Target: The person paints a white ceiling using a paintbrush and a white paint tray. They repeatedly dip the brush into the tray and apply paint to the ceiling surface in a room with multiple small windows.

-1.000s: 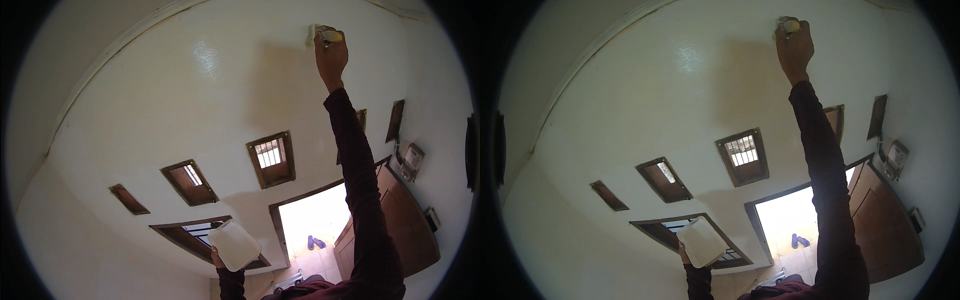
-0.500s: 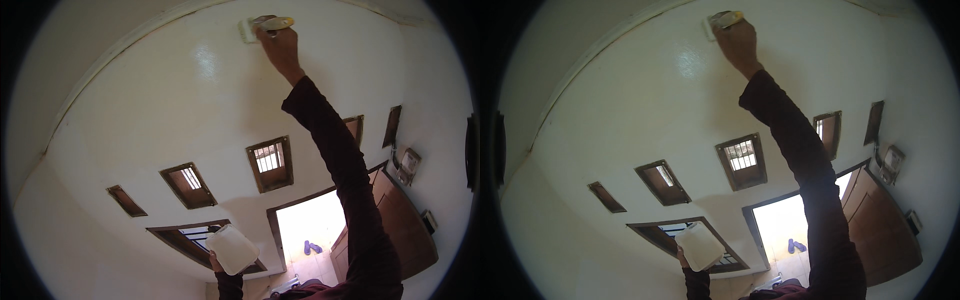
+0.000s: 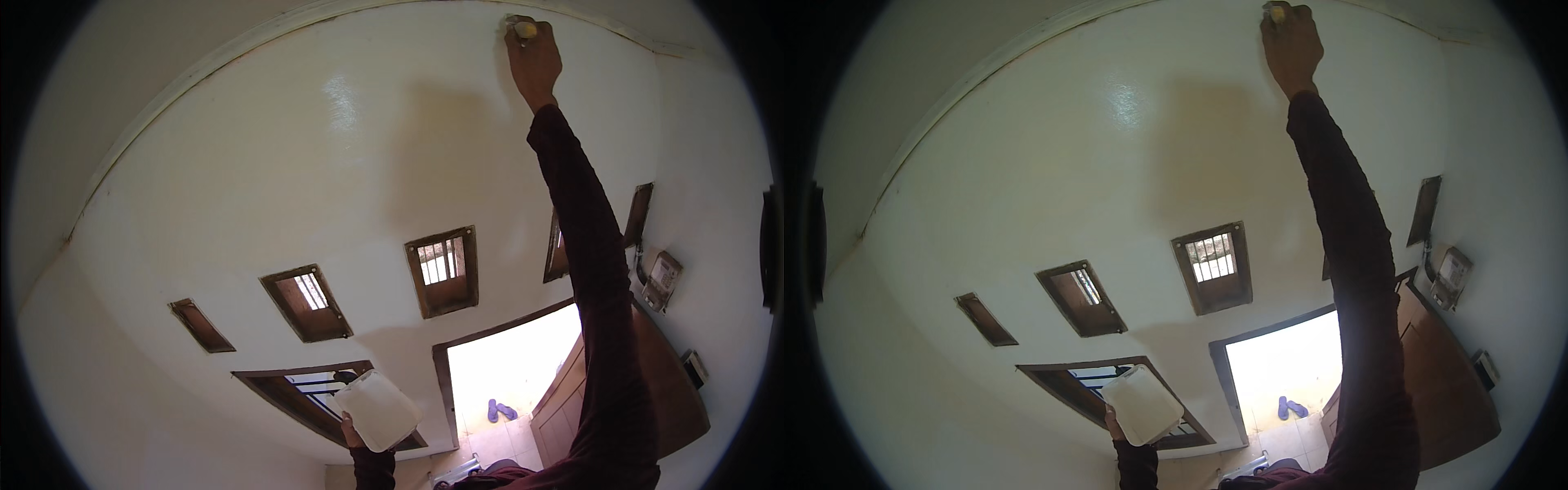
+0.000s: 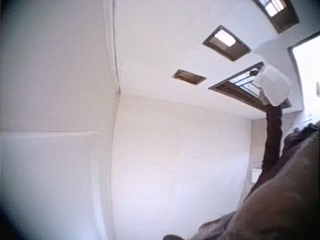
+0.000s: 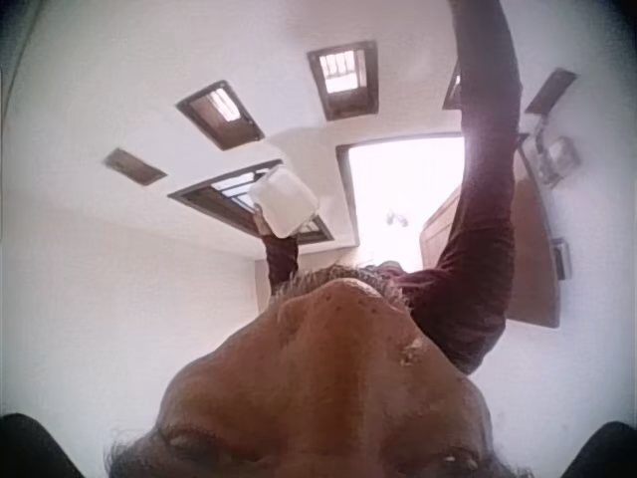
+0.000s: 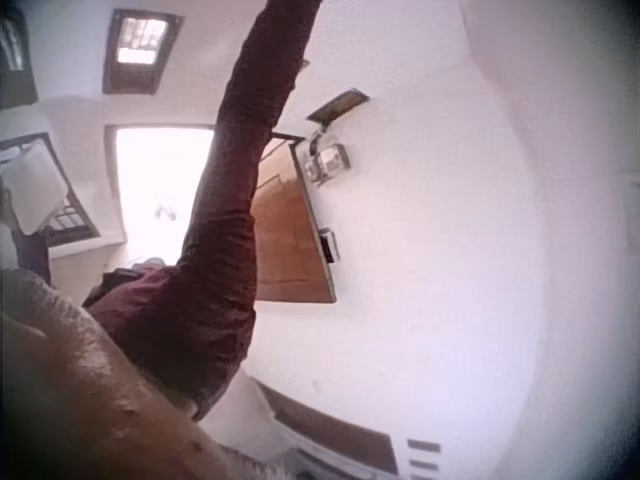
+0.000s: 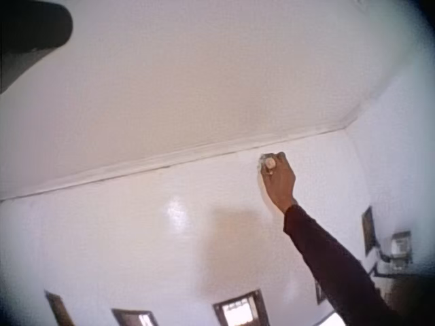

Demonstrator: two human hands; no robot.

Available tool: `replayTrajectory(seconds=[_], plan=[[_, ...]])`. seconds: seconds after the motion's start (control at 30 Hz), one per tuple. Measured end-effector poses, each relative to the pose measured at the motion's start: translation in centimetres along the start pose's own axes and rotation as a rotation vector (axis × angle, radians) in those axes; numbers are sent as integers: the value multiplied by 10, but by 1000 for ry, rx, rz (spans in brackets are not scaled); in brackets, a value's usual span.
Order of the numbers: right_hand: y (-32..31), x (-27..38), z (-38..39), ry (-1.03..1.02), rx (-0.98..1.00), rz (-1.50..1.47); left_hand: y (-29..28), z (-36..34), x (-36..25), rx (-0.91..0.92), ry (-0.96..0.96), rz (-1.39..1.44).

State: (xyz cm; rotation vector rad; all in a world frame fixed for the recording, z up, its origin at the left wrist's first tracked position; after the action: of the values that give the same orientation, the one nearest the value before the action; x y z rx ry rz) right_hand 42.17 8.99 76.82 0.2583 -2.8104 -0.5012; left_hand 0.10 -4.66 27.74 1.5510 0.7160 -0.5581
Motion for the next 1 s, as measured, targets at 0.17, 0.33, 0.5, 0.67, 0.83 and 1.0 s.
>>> replayTrajectory(seconds=[0.17,0.33,0.5,0.67,0.83,1.0], plan=[[35,65,5,-221,128,64,-3,2,0,5,-19,29],[49,92,3,-160,267,-196,-2,1,0,68,10,5],[42,27,-29,290,231,-661,6,1,-1,52,4,-4],[36,-35,-50,299,129,-410,16,6,-5,86,11,-20],[19,-8,-48,-31,-42,-66,16,3,-3,52,16,220],[35,62,-11,-184,237,-15,10,2,1,6,27,155]])
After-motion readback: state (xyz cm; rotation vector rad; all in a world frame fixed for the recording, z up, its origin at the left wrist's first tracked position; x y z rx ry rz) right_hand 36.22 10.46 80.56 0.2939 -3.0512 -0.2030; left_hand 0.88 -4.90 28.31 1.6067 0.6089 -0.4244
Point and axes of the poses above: each hand's wrist, its own z-axis away from the middle knuckle, its own y-axis out of the palm, x = y × z, the point moved 3 cm from there along -z, towards the middle knuckle, and after that the axes turned 5 degrees about y, right-handed, at the moved point
